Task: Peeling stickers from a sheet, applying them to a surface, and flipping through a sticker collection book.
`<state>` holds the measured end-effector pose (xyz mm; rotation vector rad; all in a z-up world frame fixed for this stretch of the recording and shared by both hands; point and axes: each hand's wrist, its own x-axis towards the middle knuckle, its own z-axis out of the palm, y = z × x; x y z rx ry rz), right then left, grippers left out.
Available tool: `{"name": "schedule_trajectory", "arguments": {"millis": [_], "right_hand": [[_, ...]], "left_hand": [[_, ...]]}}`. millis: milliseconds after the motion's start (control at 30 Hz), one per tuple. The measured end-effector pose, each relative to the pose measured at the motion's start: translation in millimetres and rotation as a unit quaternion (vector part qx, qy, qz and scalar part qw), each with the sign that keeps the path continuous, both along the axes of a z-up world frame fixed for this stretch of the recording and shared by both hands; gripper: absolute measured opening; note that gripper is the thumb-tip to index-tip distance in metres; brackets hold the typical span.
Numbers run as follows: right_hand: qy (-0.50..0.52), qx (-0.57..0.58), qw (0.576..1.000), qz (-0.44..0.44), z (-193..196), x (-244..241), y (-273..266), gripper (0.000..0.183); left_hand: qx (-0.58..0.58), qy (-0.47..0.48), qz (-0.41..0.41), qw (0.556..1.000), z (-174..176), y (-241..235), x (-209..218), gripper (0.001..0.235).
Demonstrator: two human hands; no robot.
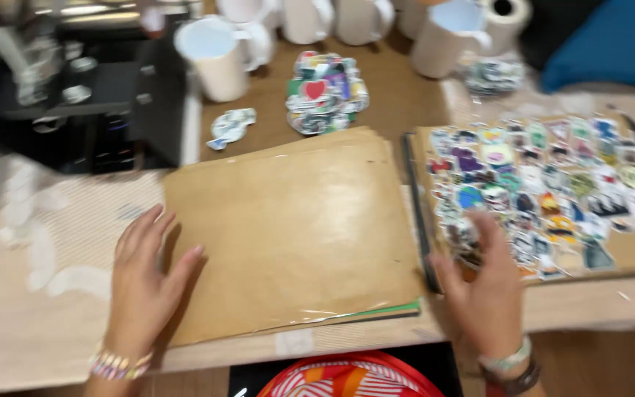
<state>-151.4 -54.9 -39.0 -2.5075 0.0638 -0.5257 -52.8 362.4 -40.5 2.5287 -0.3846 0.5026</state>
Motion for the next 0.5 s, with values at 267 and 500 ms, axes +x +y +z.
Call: {"name": "schedule_trajectory", "arguments": {"millis": [267,500], "right_hand": [[0.006,-0.136,0.915,-0.381,-10,-30,-182,0.086],[0.110,-0.119,0.896,-0.414,-25,-48,-224,0.086]], "left_hand": [[0.162,0.139,-0.196,0.957,-20,-37,-5,0.094],[0.209,0.133,-0.178,0.952,-29,-49,0,0.094]]}}
